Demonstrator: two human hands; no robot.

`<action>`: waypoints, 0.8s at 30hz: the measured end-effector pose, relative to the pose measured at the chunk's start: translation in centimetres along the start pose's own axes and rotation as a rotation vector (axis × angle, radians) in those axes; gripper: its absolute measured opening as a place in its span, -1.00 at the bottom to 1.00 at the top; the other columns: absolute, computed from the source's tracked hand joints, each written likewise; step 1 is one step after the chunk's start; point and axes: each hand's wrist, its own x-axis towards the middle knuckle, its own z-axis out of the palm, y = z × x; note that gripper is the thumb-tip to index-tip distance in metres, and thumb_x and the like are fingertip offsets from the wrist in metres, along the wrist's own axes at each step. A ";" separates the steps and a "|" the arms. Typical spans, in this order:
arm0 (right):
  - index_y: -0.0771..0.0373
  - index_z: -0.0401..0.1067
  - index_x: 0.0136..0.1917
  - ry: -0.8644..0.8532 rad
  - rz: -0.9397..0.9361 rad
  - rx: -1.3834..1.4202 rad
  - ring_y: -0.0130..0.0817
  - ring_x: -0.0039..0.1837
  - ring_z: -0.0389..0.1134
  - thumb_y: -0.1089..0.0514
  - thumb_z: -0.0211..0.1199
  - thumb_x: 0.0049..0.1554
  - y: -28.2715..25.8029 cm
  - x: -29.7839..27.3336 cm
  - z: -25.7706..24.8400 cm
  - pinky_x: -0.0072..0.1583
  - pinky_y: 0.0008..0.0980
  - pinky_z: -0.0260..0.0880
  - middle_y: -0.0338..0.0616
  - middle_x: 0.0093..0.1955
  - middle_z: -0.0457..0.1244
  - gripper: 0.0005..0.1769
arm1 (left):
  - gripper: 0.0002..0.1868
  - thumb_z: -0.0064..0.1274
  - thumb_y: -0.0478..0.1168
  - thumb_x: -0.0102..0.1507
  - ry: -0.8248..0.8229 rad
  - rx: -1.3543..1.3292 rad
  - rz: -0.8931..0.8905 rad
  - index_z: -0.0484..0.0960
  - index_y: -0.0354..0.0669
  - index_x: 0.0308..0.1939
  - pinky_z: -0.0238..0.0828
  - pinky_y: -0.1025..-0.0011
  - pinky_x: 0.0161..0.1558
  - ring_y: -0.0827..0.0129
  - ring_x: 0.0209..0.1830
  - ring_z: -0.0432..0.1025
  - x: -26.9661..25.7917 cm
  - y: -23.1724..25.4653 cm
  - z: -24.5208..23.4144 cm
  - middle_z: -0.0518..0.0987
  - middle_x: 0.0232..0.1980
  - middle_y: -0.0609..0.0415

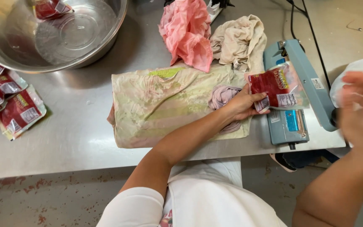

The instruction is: The person cleans individual food packets with a cloth, then places each one into a heat sealer to seal the opening.

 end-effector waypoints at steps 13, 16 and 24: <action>0.33 0.36 0.13 -0.062 0.353 -0.539 0.13 0.29 0.16 0.37 0.01 0.11 -0.9 -5.7 4.9 0.24 0.07 0.19 0.08 0.18 0.19 -0.69 | -0.38 0.09 -0.38 0.25 -0.075 -0.052 0.006 0.18 0.06 0.31 0.58 -0.19 -0.05 -0.13 0.15 0.46 0.0 -0.3 -1.4 0.44 0.30 -0.18; 0.32 0.36 0.10 -0.030 0.360 -0.518 0.08 0.30 0.19 0.38 0.01 0.10 -1.0 -5.3 5.3 0.24 0.04 0.20 0.03 0.18 0.22 -0.71 | -0.38 0.11 -0.35 0.25 -0.088 -0.060 0.000 0.18 0.03 0.31 0.60 -0.17 -0.06 -0.12 0.13 0.47 0.3 0.1 -1.5 0.46 0.27 -0.20; 0.31 0.36 0.09 -0.014 0.389 -0.503 -0.02 0.24 0.20 0.37 0.01 0.11 -1.5 -5.5 5.4 0.16 0.00 0.23 -0.05 0.24 0.25 -0.73 | -0.36 0.14 -0.23 0.25 -0.030 -0.040 -0.037 0.23 0.10 0.37 0.56 -0.24 -0.04 -0.04 0.08 0.49 0.0 0.4 -1.1 0.51 0.22 -0.12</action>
